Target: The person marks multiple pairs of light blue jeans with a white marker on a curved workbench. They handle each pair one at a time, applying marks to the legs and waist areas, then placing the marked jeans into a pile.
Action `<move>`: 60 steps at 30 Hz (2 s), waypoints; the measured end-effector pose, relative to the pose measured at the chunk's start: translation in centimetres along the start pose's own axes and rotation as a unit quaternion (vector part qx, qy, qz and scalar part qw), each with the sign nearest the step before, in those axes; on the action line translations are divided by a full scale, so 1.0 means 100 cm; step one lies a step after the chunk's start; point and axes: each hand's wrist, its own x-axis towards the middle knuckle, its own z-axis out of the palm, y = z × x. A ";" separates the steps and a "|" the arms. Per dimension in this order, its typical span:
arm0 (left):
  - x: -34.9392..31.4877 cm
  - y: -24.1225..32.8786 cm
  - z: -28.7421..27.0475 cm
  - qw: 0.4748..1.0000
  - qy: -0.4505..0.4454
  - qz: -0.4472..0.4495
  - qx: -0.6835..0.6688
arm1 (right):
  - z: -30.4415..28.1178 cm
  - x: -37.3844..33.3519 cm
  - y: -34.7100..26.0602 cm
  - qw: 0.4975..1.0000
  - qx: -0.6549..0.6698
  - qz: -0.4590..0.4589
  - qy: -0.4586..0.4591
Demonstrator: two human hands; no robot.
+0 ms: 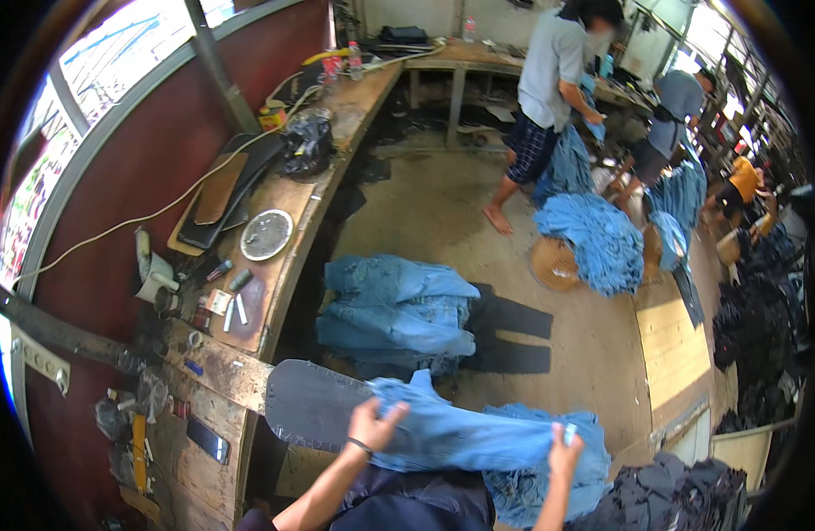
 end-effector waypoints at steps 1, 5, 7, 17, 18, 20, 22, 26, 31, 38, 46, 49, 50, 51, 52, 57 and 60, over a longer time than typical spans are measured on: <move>-0.013 0.011 0.032 0.996 -0.071 -0.036 0.036 | -0.028 0.018 0.013 0.997 0.005 -0.035 0.064; -0.050 0.056 0.207 0.910 -0.385 -0.144 -0.051 | -0.166 0.092 0.071 0.967 -0.146 -0.020 0.206; -0.036 0.073 0.275 0.931 -0.347 0.090 0.070 | -0.228 0.112 0.092 0.922 -0.220 -0.122 0.296; 0.135 0.132 0.170 0.940 -0.079 0.188 0.274 | -0.075 0.128 0.076 0.999 -0.043 0.015 0.028; 0.156 0.123 0.143 0.940 -0.058 0.157 0.298 | -0.032 0.130 0.062 0.999 0.000 -0.053 0.012; 0.198 0.093 0.086 0.940 0.052 0.159 0.296 | 0.039 0.126 0.032 0.991 0.018 -0.100 -0.085; 0.223 0.050 0.036 0.893 0.231 0.169 0.347 | 0.089 0.108 0.009 0.983 0.006 -0.143 -0.115; 0.197 -0.028 -0.030 0.912 0.205 0.032 0.354 | 0.091 0.072 0.024 0.968 -0.079 -0.161 -0.177; 0.074 -0.044 0.001 0.868 0.124 0.157 0.454 | -0.005 0.021 0.146 0.967 -0.227 0.112 0.034; -0.003 0.045 0.110 0.901 -0.062 0.306 0.301 | -0.014 -0.019 0.234 0.966 -0.254 0.045 -0.030; -0.073 0.062 0.241 0.780 -0.544 0.277 0.140 | 0.006 0.017 0.194 0.968 -0.209 0.079 -0.117; -0.091 0.029 0.283 0.785 -0.517 0.279 0.195 | -0.052 -0.002 0.138 0.980 -0.038 0.050 -0.186; -0.095 0.017 0.294 0.787 -0.460 0.345 0.223 | -0.072 -0.018 0.115 0.975 -0.037 0.038 -0.218; -0.099 0.005 0.301 0.772 -0.424 0.385 0.277 | -0.089 -0.035 0.093 0.970 -0.037 0.033 -0.238; -0.102 -0.004 0.308 0.786 -0.454 0.332 0.257 | -0.099 -0.047 0.073 0.976 -0.022 0.053 -0.212; -0.108 -0.007 0.302 0.832 -0.507 0.050 0.222 | -0.059 -0.032 0.017 0.999 0.007 -0.034 -0.037; -0.099 0.015 0.259 0.894 -0.413 0.069 0.161 | 0.015 0.006 0.000 0.999 0.022 0.010 -0.038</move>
